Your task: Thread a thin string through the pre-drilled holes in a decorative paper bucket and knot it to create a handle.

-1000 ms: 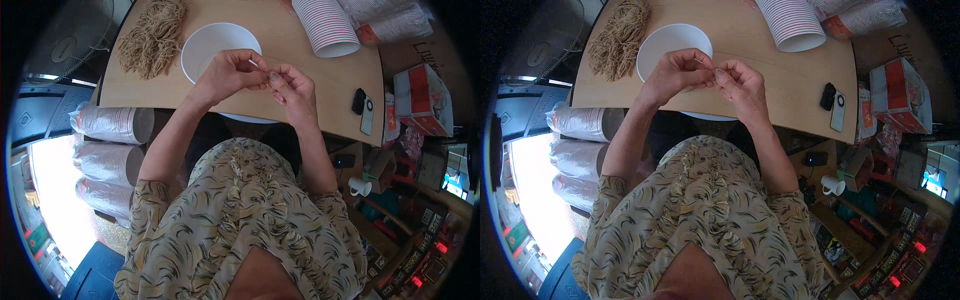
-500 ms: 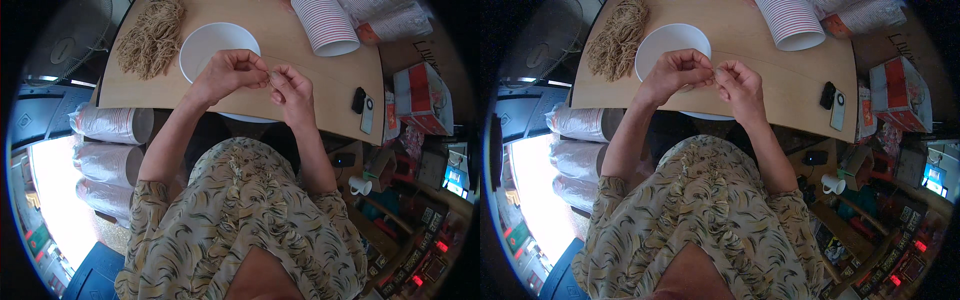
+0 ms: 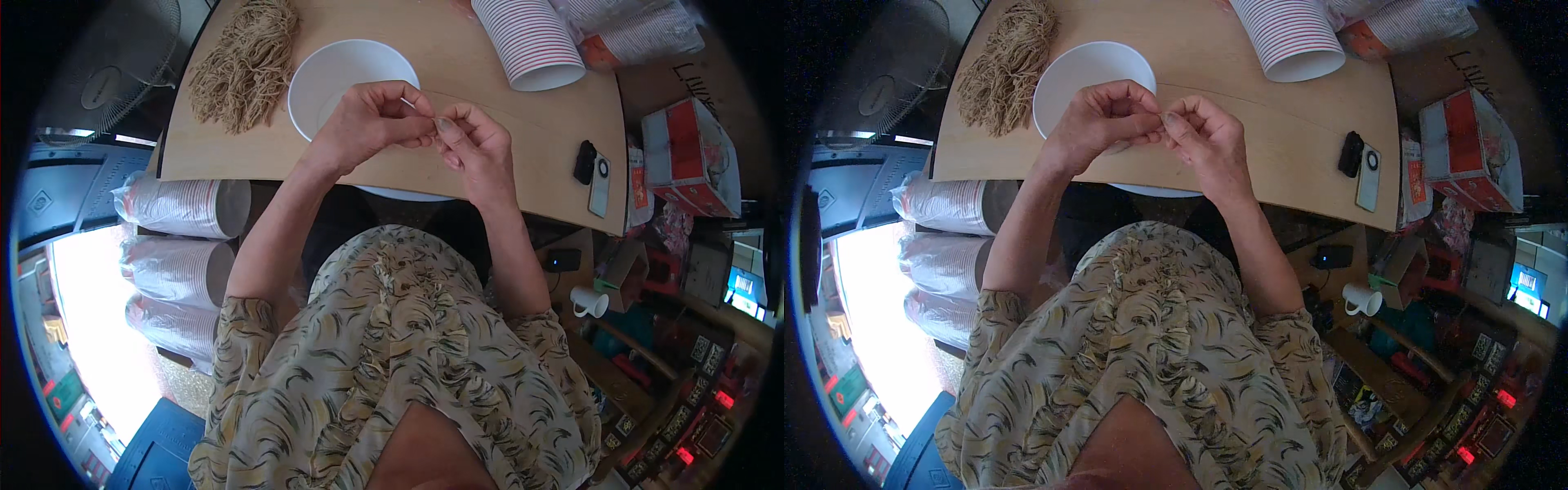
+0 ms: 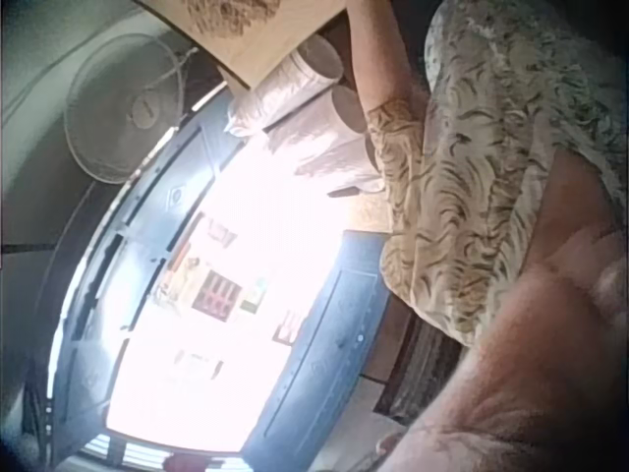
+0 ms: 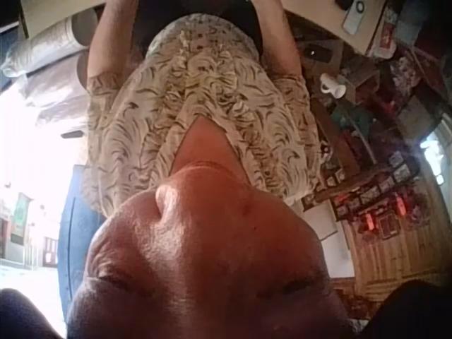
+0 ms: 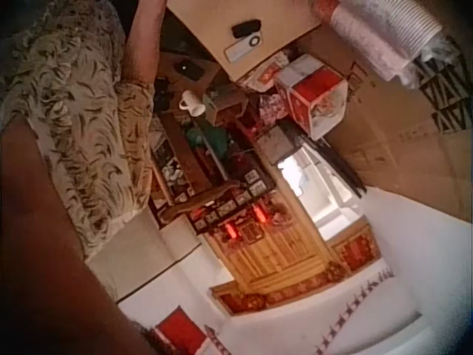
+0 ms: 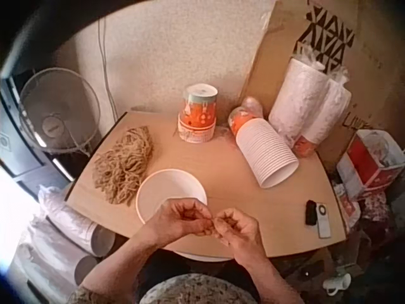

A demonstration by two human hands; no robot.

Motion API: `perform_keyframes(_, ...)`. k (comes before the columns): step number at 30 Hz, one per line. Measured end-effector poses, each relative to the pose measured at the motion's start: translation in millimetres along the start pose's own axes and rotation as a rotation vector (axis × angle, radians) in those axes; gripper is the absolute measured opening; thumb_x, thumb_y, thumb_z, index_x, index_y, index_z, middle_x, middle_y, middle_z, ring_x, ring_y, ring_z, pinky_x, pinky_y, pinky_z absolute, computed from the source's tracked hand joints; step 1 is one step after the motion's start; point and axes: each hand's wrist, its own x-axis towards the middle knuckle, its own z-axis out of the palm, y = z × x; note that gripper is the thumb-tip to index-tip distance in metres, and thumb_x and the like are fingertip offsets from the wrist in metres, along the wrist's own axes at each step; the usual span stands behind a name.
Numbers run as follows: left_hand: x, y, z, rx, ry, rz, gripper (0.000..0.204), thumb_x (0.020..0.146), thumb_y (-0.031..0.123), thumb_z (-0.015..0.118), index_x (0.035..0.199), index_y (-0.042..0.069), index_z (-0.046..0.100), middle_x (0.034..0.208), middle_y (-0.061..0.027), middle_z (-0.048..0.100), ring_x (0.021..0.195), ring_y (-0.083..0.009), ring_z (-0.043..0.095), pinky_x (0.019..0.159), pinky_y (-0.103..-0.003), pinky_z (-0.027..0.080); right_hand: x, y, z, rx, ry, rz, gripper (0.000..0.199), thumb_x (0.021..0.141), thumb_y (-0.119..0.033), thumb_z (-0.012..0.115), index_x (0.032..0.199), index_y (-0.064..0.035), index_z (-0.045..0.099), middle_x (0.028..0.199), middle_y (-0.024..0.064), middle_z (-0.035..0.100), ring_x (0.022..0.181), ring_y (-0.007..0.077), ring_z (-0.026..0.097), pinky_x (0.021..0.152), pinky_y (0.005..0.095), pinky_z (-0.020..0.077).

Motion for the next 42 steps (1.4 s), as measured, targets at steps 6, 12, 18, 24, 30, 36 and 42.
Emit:
perform_keyframes(6,-0.5,1.4,1.3,-0.031,0.0,-0.012,0.014,0.09,0.005,0.071,0.103,-0.001,0.067,0.088,-0.0088,0.073,0.083,-0.0128,0.071,0.079,-0.025,0.059,-1.7,5.1,-2.3,0.223,-0.019,0.074,0.015,0.098,-0.017,0.066,0.101,-0.0033,0.061,0.077,0.0006,0.058,0.062,0.0049,0.046,0.053,0.0196,0.0345)
perform_keyframes(12,0.9,-1.7,-1.4,-0.065,-0.006,0.006,0.015,0.091,0.005,0.071,0.104,-0.001,0.068,0.089,-0.0088,0.073,0.084,-0.0128,0.071,0.078,-0.025,0.059,-1.7,5.8,-4.1,0.343,-0.025,0.117,0.015,0.099,-0.02,0.064,0.103,-0.0058,0.063,0.074,0.0001,0.056,0.059,0.0049,0.043,0.052,0.0197,0.0327)
perform_keyframes(18,1.5,1.4,0.5,-0.065,-0.019,-0.014,0.014,0.091,0.004,0.071,0.104,-0.001,0.068,0.089,-0.0086,0.073,0.085,-0.0128,0.071,0.079,-0.024,0.059,1.3,-4.4,-7.5,0.124,-0.045,0.08,0.019,0.1,-0.021,0.064,0.106,-0.004,0.063,0.071,-0.0007,0.056,0.059,0.0038,0.045,0.051,0.0185,0.0327)
perform_keyframes(24,3.4,2.8,1.2,-0.028,-0.033,-0.008,0.014,0.091,0.004,0.07,0.103,-0.001,0.067,0.091,-0.009,0.073,0.086,-0.0135,0.071,0.08,-0.025,0.059,2.1,0.4,-10.3,0.137,-0.033,0.091,0.02,0.1,-0.022,0.064,0.101,-0.0027,0.061,0.074,0.0001,0.058,0.06,0.0045,0.046,0.052,0.0196,0.0354)
perform_keyframes(30,4.2,0.0,3.0,-0.054,-0.026,-0.023,0.012,0.093,0.003,0.069,0.104,0.0,0.066,0.093,-0.0073,0.072,0.088,-0.0133,0.07,0.076,-0.024,0.056,-3.5,4.5,-14.5,0.257,-0.035,0.093,0.025,0.102,-0.026,0.059,0.105,-0.0012,0.061,0.077,0.0026,0.061,0.058,0.0063,0.049,0.051,0.021,0.0374)
perform_keyframes(36,2.9,-2.9,-1.3,-0.007,-0.037,-0.036,0.013,0.093,0.004,0.069,0.104,-0.002,0.066,0.096,-0.01,0.072,0.087,-0.0154,0.071,0.079,-0.026,0.058,-2.8,-15.6,-41.1,0.101,0.121,-0.018,0.033,0.103,-0.029,0.057,0.121,-0.0018,0.061,0.086,0.0075,0.068,0.06,0.0083,0.055,0.053,0.0215,0.0429)
perform_keyframes(42,3.0,-0.3,-4.7,-0.107,-0.058,-0.017,0.012,0.093,0.003,0.069,0.103,-0.001,0.067,0.093,-0.0088,0.073,0.087,-0.0149,0.071,0.078,-0.026,0.058,-24.2,-85.0,-154.8,-0.444,0.946,-0.682,0.033,0.1,-0.018,0.06,0.129,-0.003,0.06,0.108,0.01,0.069,0.101,0.015,0.064,0.089,0.03,0.0514)
